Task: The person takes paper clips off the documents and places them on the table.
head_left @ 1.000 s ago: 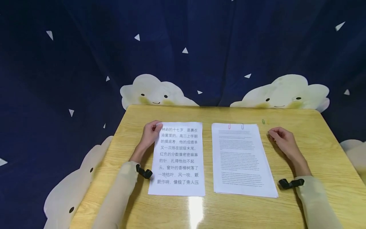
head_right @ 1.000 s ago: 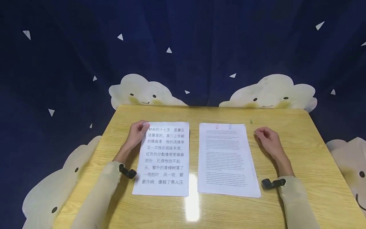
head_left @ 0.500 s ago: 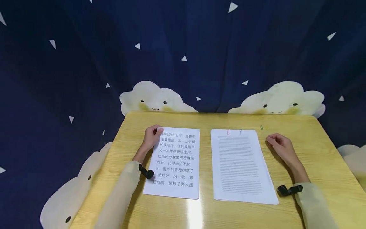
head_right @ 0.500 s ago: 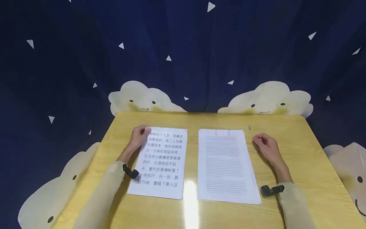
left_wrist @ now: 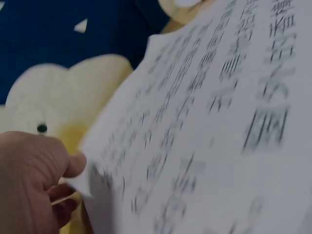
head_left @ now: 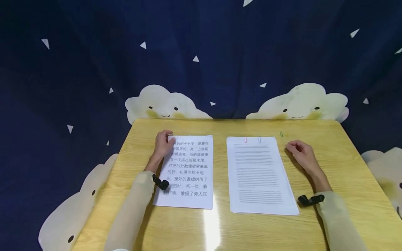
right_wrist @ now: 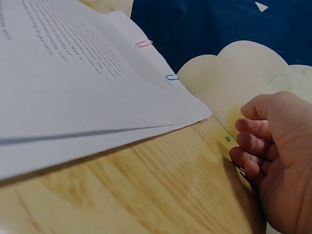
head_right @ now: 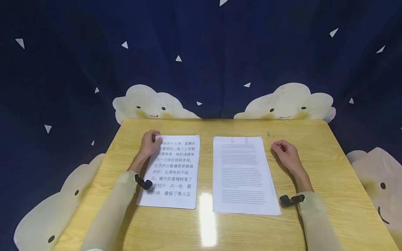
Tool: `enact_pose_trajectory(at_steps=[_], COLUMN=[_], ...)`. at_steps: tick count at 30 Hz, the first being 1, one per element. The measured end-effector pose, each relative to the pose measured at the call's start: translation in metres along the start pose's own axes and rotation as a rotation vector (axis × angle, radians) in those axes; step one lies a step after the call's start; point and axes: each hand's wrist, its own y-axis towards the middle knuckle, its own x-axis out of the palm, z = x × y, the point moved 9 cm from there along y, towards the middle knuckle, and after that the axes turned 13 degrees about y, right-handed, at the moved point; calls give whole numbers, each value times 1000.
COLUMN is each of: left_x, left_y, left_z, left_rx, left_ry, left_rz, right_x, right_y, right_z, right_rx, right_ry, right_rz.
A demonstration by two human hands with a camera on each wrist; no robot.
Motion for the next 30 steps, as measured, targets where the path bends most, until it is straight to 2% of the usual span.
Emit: enact_pose_trajectory(at_steps=[3, 5, 9, 13, 19, 26, 30], left_x=[-1, 6, 34, 66, 97, 136, 146], left_y=[-3, -7, -16, -25, -32, -34, -33], left_z=[28, 54, 110, 145, 173, 189, 196], left_rx=[21, 74, 221, 271, 258, 236, 251], left_ry=[-8, -67, -192, -255, -293, -223, -151], left_rz=[59, 71, 3, -86, -185, -392, -410], right_x=[1, 0, -4, -3, 8, 21, 23], right_y=[0, 0, 1, 2, 1, 1, 1], right_z=[-1, -2, -3, -3, -9, -17, -18], right_rx=[6, 5, -1, 1, -17, -42, -44], right_ry=[17, 22, 23, 18, 39, 42, 35], right_rz=[-6, 1, 18, 20, -5, -36, -46])
